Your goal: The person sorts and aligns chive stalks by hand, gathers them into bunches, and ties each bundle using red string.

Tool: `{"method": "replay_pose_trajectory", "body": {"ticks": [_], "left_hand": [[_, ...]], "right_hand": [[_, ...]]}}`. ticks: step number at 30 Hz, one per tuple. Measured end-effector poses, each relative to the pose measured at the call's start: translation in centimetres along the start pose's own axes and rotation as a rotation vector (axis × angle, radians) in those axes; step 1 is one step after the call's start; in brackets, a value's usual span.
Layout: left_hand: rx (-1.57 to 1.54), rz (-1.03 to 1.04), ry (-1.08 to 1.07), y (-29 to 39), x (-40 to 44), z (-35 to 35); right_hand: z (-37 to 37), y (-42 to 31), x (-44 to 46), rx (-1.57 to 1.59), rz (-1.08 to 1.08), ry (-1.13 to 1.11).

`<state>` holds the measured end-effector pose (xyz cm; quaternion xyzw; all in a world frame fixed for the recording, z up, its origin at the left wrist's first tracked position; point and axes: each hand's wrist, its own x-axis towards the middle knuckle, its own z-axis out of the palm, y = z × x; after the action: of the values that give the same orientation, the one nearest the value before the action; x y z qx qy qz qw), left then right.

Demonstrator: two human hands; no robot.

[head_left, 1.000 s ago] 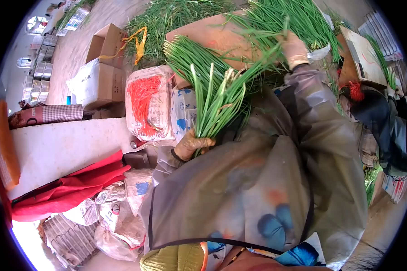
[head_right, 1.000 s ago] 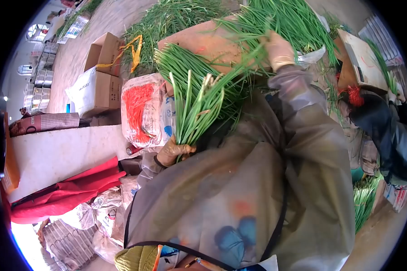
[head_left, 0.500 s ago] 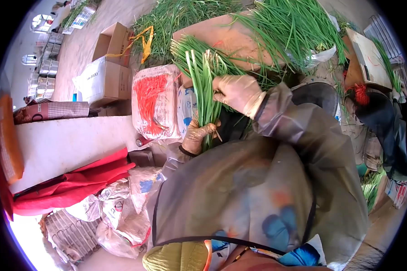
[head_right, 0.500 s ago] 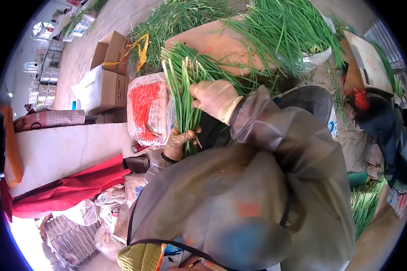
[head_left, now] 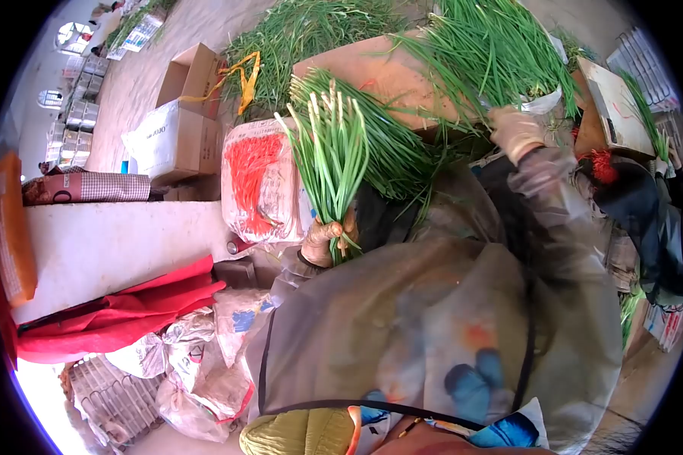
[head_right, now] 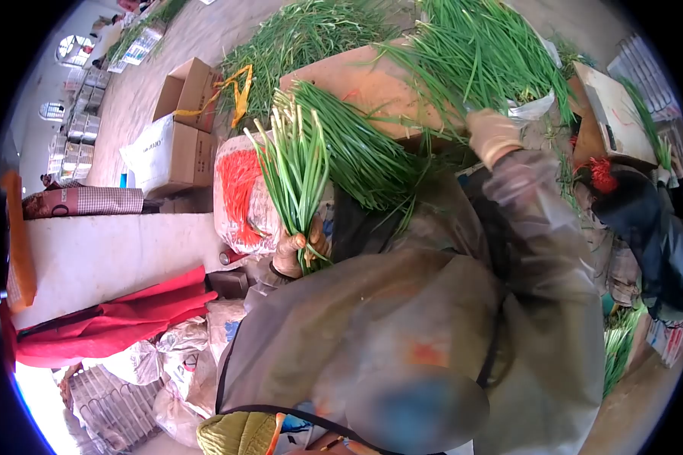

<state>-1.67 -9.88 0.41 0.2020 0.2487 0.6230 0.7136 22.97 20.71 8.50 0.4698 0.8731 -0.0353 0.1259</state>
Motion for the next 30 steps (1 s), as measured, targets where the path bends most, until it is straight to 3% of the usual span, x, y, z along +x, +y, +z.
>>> {"method": "replay_pose_trajectory", "body": {"ticks": [2,3,4,5,6,7,9,14,19,21,22,25,26,27,28,30], "left_hand": [[0.082,-0.049,0.027,0.0,0.3,-0.4],[0.158,-0.089,0.067,-0.2,0.3,-0.4],[0.200,-0.084,0.167,0.0,0.2,0.9],[0.199,-0.094,0.164,0.2,0.2,2.3],[0.236,-0.116,0.224,0.4,0.4,3.5],[0.276,-0.138,0.284,0.4,0.5,4.2],[0.321,-0.125,0.321,0.0,0.4,4.0],[0.329,0.000,0.485,-1.2,0.1,3.5],[0.371,-0.051,0.445,-0.9,1.1,4.0],[0.377,-0.092,0.467,-0.6,1.4,4.5],[0.372,-0.094,0.468,-0.6,1.7,4.5],[0.422,-0.109,0.443,-0.9,2.2,4.6],[0.435,-0.120,0.436,-0.7,1.9,4.7],[0.448,-0.133,0.430,-0.6,1.5,4.7],[0.447,-0.132,0.433,-0.5,1.0,4.8],[0.388,-0.147,0.539,-0.3,0.0,4.9]], "right_hand": [[0.6,-2.2,-0.7,0.614,-0.354,0.136],[-1.1,-4.5,-1.0,0.841,-0.346,-0.032],[0.6,-5.9,0.3,1.163,-0.411,-0.055],[-1.1,-7.9,0.0,1.335,-0.318,-0.193],[-1.9,-9.6,-0.3,1.370,-0.454,-0.130],[-1.1,-10.8,0.3,1.252,-0.424,-0.087],[0.5,-12.5,0.8,1.484,-0.511,-0.034],[3.2,-13.6,0.9,1.751,-0.404,-0.016],[5.7,-13.2,2.6,1.751,-0.376,0.187],[5.9,-12.8,2.4,1.537,-0.260,0.202],[6.3,-12.8,2.6,1.199,-0.155,0.357],[4.8,-11.7,2.3,0.935,-0.003,0.333],[5.4,-10.3,2.8,0.870,-0.078,0.559],[7.3,-8.0,5.0,1.023,0.116,0.506],[7.8,-5.5,6.3,1.067,0.146,0.519],[7.8,-0.8,8.1,0.593,0.182,0.335]]}}
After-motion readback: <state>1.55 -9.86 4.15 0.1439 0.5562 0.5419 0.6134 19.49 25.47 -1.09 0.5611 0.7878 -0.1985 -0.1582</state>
